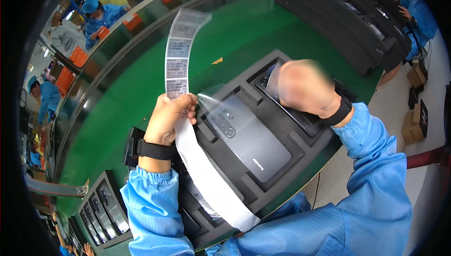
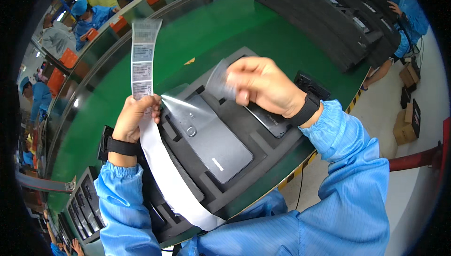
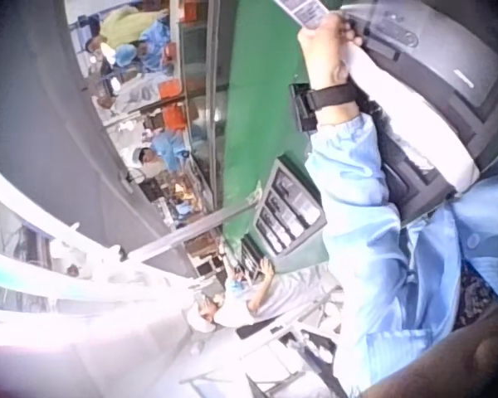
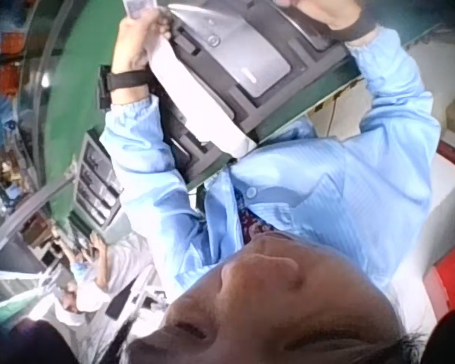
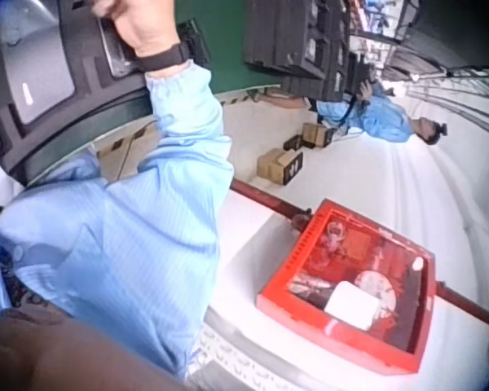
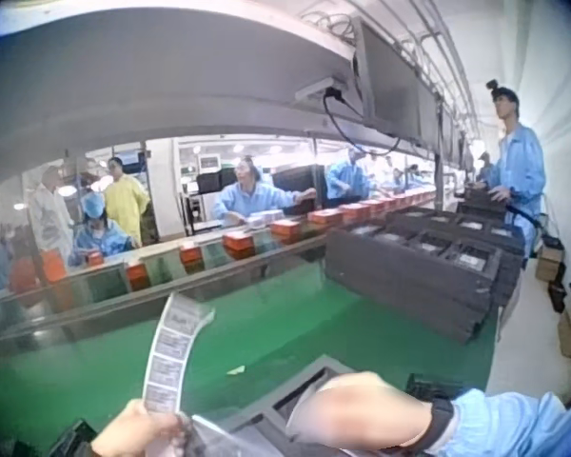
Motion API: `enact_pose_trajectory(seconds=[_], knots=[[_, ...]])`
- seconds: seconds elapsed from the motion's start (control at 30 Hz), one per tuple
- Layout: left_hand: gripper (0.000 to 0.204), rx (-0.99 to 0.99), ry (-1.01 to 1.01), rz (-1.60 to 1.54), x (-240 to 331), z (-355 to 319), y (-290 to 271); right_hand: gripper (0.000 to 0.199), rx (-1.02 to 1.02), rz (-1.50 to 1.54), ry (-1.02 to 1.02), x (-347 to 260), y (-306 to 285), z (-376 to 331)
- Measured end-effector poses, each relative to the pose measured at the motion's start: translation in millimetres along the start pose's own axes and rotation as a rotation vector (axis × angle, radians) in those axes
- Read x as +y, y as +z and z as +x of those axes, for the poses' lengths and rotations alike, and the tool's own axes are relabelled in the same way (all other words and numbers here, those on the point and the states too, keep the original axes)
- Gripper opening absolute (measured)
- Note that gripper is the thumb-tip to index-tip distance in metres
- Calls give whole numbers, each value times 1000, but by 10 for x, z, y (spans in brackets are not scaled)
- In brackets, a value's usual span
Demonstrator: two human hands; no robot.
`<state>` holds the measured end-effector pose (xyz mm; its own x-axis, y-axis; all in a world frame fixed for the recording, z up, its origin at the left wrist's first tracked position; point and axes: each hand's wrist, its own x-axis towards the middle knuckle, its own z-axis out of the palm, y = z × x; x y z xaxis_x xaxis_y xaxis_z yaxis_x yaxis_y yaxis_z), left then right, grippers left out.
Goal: Applying serial number or identification labels to the back of mobile phone handsets at an assembly line.
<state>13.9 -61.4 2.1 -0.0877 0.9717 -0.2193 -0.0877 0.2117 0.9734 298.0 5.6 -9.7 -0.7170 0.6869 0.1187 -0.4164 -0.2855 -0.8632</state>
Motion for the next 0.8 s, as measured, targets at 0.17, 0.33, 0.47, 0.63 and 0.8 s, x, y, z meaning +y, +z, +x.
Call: enact_pose_trajectory(seconds=[0.17,0.33,0.47,0.63,0.8], knots=[[11,22,9,65,6,-19,72,12,-429,-838,-4,111,273,52],[12,11,9,75,26,-14,101,12,-493,-932,-44,265,168,91],[13,33,10,96,45,1,138,14,-551,-947,-87,230,123,137],[15,29,9,102,27,5,102,19,-551,-943,-61,220,158,138],[14,23,18,87,8,-21,57,19,-541,-918,-56,271,199,130]])
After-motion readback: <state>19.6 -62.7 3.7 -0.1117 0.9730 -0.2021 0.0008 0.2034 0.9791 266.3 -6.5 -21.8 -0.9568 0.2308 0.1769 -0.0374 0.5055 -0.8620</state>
